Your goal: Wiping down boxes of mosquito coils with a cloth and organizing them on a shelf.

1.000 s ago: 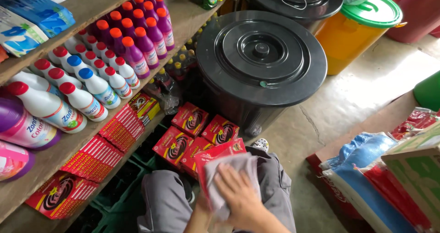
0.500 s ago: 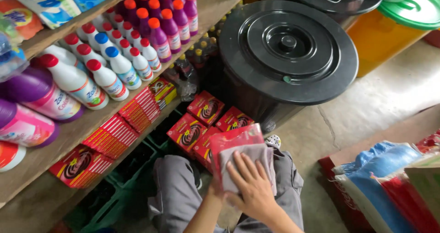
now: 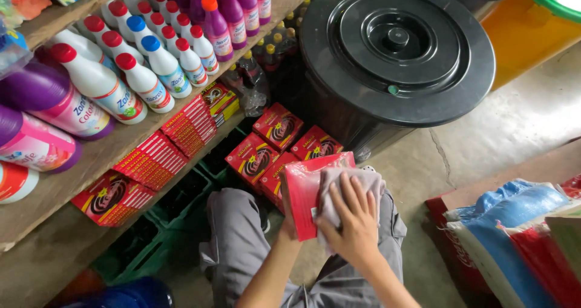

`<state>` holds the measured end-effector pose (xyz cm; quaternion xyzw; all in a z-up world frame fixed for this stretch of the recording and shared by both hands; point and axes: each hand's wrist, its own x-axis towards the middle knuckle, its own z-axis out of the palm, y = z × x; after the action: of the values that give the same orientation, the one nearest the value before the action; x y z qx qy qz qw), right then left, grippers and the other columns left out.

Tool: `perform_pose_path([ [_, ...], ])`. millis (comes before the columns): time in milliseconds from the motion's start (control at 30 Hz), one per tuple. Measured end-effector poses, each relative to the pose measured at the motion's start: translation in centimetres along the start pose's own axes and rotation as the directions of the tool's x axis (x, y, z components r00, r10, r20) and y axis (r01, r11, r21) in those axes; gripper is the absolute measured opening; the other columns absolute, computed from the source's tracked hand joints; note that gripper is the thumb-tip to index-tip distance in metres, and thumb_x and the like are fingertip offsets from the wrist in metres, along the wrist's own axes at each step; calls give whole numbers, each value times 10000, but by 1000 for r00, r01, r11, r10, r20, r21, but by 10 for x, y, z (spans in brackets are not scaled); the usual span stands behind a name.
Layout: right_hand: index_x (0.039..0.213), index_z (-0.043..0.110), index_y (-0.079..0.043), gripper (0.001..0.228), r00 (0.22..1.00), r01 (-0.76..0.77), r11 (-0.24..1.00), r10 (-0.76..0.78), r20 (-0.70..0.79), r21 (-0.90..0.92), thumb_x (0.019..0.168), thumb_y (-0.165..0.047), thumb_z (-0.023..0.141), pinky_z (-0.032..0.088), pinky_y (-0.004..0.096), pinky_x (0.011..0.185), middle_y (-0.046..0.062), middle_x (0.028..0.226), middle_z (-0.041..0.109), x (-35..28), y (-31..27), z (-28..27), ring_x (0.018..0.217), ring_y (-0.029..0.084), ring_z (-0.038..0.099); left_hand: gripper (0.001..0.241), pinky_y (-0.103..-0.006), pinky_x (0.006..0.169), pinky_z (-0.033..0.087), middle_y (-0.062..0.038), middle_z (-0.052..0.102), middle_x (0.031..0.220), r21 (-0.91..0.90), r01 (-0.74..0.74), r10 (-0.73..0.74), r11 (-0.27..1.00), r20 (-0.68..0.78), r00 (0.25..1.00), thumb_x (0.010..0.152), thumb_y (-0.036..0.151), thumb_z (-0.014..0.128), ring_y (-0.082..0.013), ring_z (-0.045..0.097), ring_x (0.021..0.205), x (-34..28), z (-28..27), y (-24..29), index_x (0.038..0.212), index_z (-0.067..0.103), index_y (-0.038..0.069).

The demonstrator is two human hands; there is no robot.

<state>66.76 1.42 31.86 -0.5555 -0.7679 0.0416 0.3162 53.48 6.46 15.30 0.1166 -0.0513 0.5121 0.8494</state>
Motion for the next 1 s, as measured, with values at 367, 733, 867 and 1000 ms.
perform_pose_path([
  [367, 1347, 651, -95, 670, 1000, -4, 1000, 5, 23, -21, 791, -446, 785, 305, 550, 1155, 133, 1563, 495, 35, 0, 1, 1462, 334, 430, 899, -473, 1217, 308, -99, 413, 1609, -134, 38, -65, 990, -206, 976, 944, 784, 308, -292, 426, 1449, 7, 84, -2, 1602, 326, 171],
  [733, 1431, 592, -95, 738, 930, 190, 978, -207, 303, 84, 838, -500, 764, 279, 594, 1128, 161, 1609, 403, -4, -38, 0, 1470, 366, 358, 809, -371, 1265, 181, 114, 202, 1718, 109, -94, 138, 990, -536, 833, 888, 677, 325, -113, 186, 1576, -45, 21, -48, 1600, 250, 299],
  [867, 1426, 594, -149, 714, 940, 171, 980, -192, 282, 98, 810, -470, 762, 282, 576, 1133, 135, 1606, 415, 13, -23, 1, 1474, 354, 367, 770, -417, 1331, 118, 30, 123, 1784, -292, -471, 520, 833, 120, 846, 1038, 654, 317, -176, 97, 1645, -25, 8, -69, 1689, 209, 257],
  [1000, 1470, 547, -121, 759, 984, 15, 999, -22, 177, 40, 812, -439, 754, 283, 554, 1161, 148, 1609, 405, 10, 7, 11, 1495, 357, 348, 839, -435, 1244, 246, -56, 256, 1690, 73, -91, 106, 993, -252, 962, 976, 690, 355, -246, 283, 1533, -20, 14, -33, 1622, 284, 159],
])
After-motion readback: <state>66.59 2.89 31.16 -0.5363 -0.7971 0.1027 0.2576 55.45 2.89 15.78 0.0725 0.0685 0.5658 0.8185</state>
